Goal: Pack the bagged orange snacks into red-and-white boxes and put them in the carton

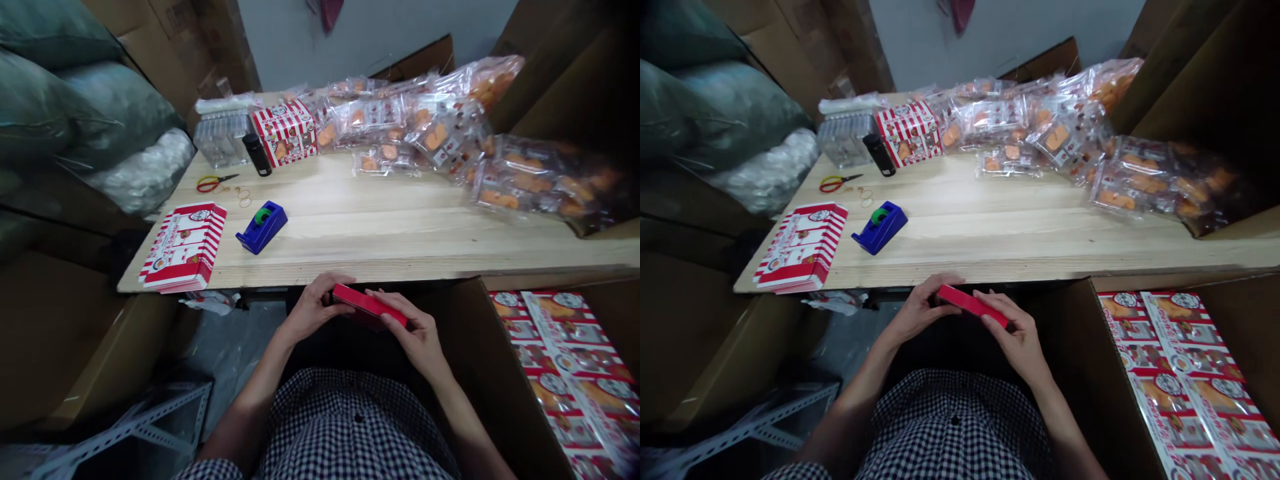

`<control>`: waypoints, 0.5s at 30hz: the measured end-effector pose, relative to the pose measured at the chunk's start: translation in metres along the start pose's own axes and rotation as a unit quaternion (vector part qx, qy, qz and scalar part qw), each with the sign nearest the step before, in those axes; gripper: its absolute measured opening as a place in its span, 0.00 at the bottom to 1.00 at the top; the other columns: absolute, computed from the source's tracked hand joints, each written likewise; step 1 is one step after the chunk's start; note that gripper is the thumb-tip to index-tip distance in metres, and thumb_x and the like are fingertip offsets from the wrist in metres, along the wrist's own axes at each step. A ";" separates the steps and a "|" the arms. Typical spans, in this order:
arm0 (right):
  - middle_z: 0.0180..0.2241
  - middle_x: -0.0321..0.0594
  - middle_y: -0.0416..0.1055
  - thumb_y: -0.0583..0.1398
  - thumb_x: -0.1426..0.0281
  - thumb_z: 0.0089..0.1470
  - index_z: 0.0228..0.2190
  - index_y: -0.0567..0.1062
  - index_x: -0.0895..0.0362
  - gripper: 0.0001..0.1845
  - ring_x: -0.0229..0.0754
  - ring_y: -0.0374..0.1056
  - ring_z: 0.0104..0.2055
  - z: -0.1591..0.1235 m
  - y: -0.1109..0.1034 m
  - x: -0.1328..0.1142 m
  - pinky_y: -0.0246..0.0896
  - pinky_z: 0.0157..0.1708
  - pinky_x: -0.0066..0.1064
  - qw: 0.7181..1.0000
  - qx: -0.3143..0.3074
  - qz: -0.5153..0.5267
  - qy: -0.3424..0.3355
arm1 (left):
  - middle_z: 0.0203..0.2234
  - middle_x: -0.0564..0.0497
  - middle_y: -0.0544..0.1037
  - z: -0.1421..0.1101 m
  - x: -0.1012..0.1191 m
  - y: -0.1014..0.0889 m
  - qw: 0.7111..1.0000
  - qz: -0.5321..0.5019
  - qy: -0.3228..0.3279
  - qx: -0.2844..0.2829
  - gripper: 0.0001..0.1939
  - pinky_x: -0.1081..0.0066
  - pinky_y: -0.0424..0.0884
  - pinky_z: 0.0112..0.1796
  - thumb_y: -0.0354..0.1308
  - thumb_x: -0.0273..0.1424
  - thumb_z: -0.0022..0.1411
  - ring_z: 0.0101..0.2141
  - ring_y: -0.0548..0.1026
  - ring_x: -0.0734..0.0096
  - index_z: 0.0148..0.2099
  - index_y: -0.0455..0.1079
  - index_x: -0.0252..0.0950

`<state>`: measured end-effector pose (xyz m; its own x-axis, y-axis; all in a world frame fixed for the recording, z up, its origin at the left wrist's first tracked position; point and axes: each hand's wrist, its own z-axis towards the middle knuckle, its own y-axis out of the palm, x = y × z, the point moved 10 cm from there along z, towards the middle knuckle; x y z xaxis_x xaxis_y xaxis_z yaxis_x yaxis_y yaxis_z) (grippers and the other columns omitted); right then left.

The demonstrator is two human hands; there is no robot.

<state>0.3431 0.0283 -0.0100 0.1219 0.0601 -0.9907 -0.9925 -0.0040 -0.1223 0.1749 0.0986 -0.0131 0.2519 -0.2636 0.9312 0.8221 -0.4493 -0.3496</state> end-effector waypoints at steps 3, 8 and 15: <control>0.58 0.39 0.71 0.59 0.63 0.63 0.57 0.71 0.44 0.22 0.51 0.60 0.65 -0.011 -0.002 0.019 0.45 0.67 0.53 0.986 0.047 0.139 0.078 | 0.40 0.47 0.77 -0.003 0.007 0.011 0.999 -0.017 -0.017 -0.048 0.15 0.65 0.71 0.42 0.67 0.37 0.58 0.42 0.73 0.63 0.49 0.77 0.43; 0.67 0.32 0.57 0.63 0.63 0.58 0.62 0.63 0.39 0.32 0.44 0.45 0.72 -0.051 -0.016 0.033 0.34 0.70 0.45 0.920 0.151 0.325 0.156 | 0.41 0.48 0.79 -0.017 0.039 0.031 0.996 0.039 0.051 -0.067 0.15 0.67 0.73 0.41 0.62 0.30 0.64 0.42 0.73 0.66 0.53 0.74 0.42; 0.48 0.49 0.78 0.60 0.59 0.62 0.52 0.73 0.58 0.22 0.48 0.74 0.52 -0.117 -0.019 0.035 0.65 0.56 0.46 0.781 0.163 0.531 0.286 | 0.52 0.45 0.78 -0.051 0.124 0.096 0.908 0.187 0.364 -0.084 0.23 0.63 0.74 0.50 0.57 0.19 0.64 0.50 0.73 0.61 0.60 0.69 0.35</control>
<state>0.3675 -0.0864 -0.0495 -0.8791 -0.2607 -0.3990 -0.4763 0.5107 0.7158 0.2586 -0.0204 0.0633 0.0421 -0.8923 0.4494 0.6432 -0.3200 -0.6956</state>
